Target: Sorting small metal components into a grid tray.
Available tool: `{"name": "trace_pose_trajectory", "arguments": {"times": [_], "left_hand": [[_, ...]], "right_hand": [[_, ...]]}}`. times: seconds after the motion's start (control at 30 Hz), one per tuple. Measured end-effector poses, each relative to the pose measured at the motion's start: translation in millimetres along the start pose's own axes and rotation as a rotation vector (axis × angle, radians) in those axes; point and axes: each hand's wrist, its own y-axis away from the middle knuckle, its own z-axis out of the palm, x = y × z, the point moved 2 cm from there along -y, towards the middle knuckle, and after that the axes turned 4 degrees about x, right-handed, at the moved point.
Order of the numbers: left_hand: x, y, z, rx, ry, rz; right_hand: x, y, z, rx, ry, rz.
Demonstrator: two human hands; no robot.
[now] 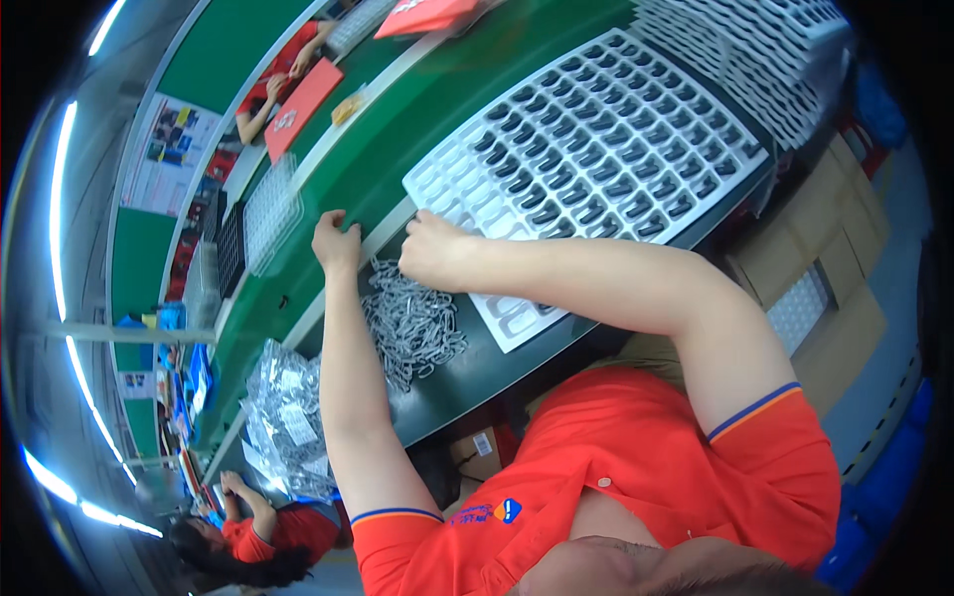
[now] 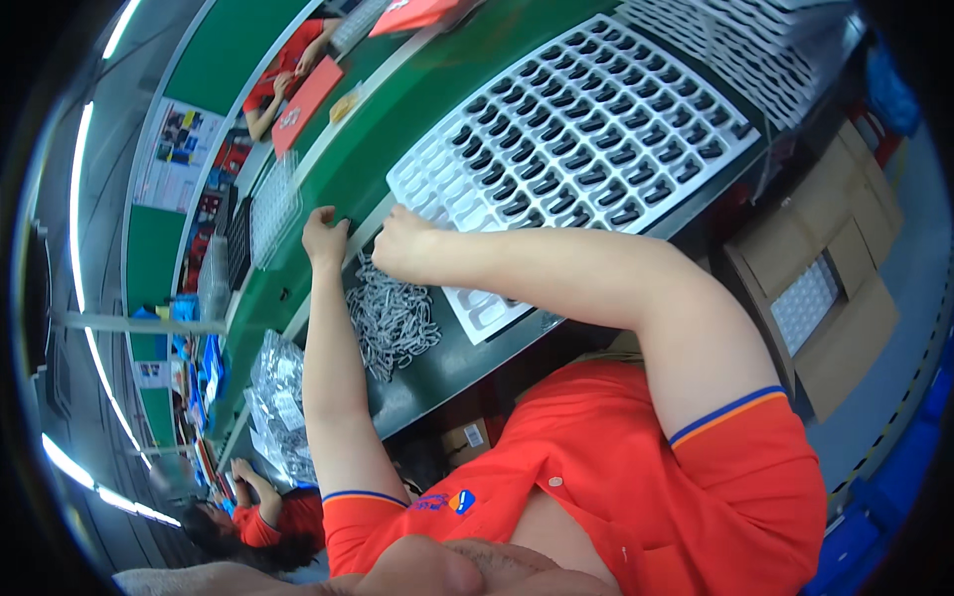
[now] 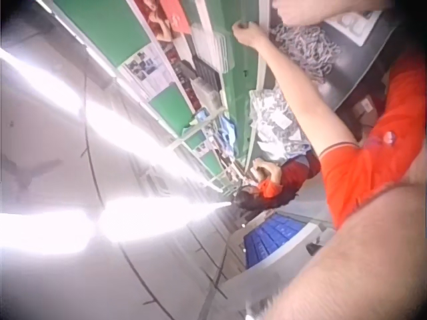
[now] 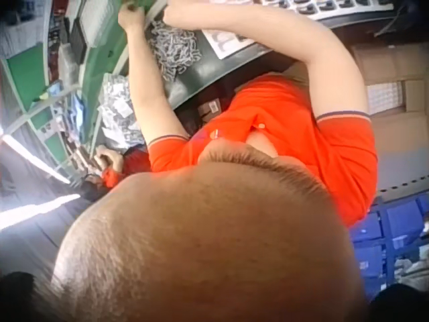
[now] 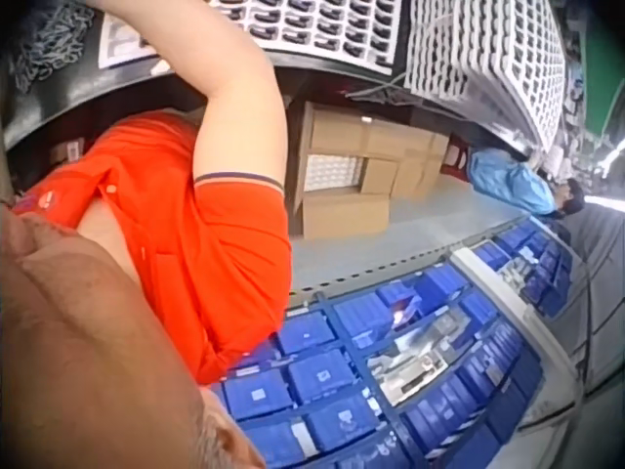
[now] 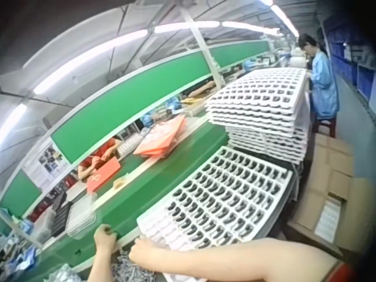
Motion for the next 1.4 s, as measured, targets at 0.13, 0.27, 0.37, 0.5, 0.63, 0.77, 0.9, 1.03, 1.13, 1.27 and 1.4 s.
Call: {"name": "trace_pose_trajectory", "arguments": {"times": [0.13, 0.27, 0.37, 0.5, 0.63, 0.77, 0.9, 1.03, 1.13, 1.27, 1.4], "left_hand": [[85, -16, -8, 0.035, 0.303, 0.041], [148, -19, -10, -0.326, 0.629, 0.121], [210, -11, 1, -0.647, 0.458, 0.389], [250, 3, 51, -0.695, 0.213, 0.643], [249, 13, 42, -0.696, 0.111, 0.568], [246, 1, 19, -0.288, 0.289, 0.576], [199, -2, -27, -0.219, 0.543, 0.239], [123, 40, -51, -0.084, 0.828, -0.198], [101, 75, -48, -0.001, 1.015, -0.361], [96, 92, -44, -0.007, 1.197, -0.491], [99, 93, -43, -0.078, 1.223, -0.5]], "right_hand": [[10, -4, 11, -0.005, 0.028, -0.02], [5, -13, 15, -0.125, -0.067, -0.011], [8, -12, 31, 0.018, -0.22, -0.001], [10, -1, 42, 0.427, -0.504, -0.059], [3, 25, 8, 0.329, -0.469, -0.032], [4, 25, 5, 0.465, -0.532, -0.134], [7, 19, 12, 0.304, -0.132, -0.351], [23, 10, -10, 0.194, -0.156, -0.336], [34, 13, -14, 0.341, -0.54, -0.145], [47, 19, -12, 0.304, -0.719, -0.031], [43, 21, -16, 0.361, -0.713, -0.019]]}}
